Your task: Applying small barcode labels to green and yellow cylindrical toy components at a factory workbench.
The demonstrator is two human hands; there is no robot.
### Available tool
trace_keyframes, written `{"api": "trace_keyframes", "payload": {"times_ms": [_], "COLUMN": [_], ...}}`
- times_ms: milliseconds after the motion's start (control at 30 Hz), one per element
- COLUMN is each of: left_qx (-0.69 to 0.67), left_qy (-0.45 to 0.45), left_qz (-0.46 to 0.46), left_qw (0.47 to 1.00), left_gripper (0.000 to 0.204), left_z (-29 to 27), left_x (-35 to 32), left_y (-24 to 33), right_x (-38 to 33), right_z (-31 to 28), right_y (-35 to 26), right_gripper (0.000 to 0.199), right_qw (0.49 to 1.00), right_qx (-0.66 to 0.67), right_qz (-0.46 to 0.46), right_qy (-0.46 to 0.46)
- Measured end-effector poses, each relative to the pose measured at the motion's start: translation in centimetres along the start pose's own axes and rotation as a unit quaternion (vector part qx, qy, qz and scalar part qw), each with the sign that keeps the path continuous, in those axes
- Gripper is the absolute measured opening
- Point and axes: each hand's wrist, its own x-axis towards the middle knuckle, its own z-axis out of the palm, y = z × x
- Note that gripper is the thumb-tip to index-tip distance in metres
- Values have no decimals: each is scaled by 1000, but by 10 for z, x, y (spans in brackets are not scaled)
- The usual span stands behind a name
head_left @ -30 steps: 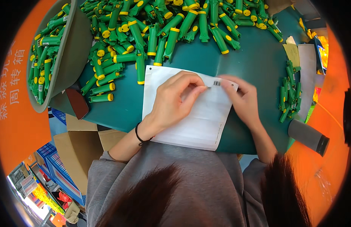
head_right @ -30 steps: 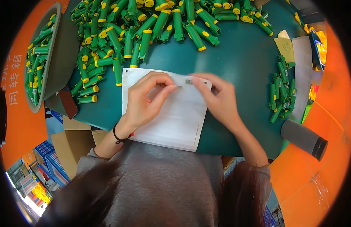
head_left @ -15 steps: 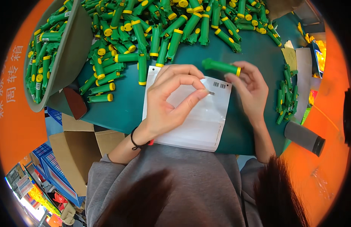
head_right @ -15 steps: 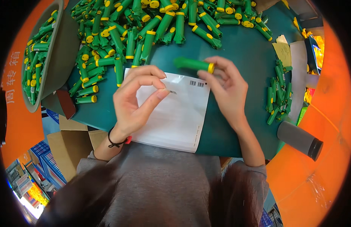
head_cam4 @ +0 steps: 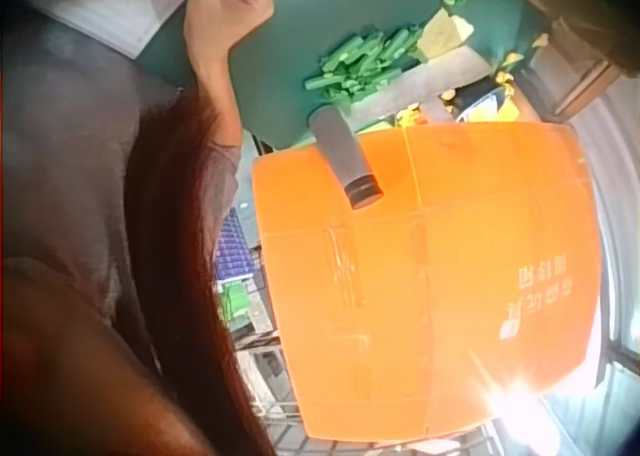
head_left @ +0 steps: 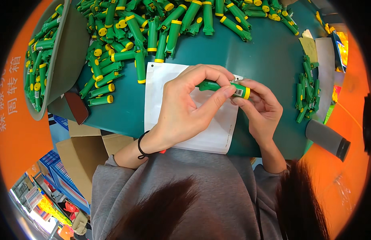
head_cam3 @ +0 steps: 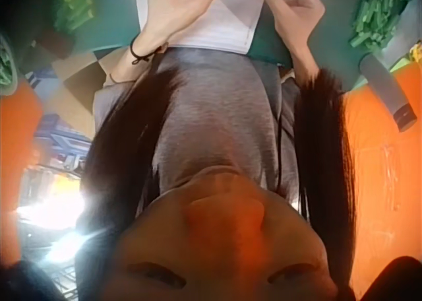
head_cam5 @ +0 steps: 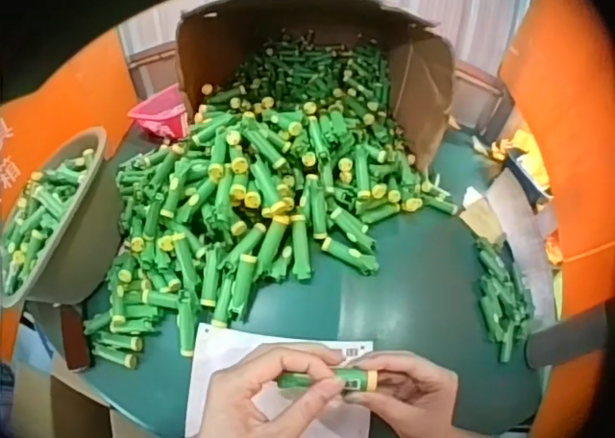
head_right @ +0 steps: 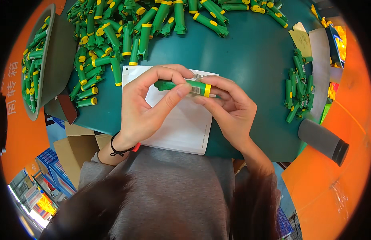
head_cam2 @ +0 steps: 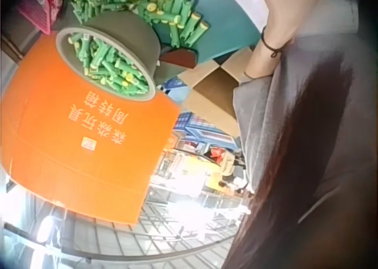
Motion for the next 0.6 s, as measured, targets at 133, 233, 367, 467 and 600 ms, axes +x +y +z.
{"api": "trace_keyframes", "payload": {"times_ms": [133, 233, 367, 467, 600], "left_qx": [4, 14, 28, 22, 20], "left_qy": [0, -2, -1, 8, 29], "left_qz": [1, -6, 7, 11, 19], "left_qw": [1000, 1000, 1000, 1000, 999], "left_gripper": [8, 8, 9, 9, 9], "left_z": [1, 0, 0, 2, 7], "left_x": [0, 1, 1, -1, -3], "left_y": [0, 1, 1, -1, -3], "right_x": [0, -1, -1, -2, -3], "right_z": [0, -5, -4, -3, 3], "right_y": [1, 2, 2, 2, -3], "right_gripper": [38, 38, 38, 38, 36], "right_qw": [1000, 999, 1000, 1000, 1000], "right_qx": [7, 15, 2, 1, -8], "right_qz": [-2, 3, 3, 4, 14], "right_qy": [7, -28, -22, -19, 22]}}
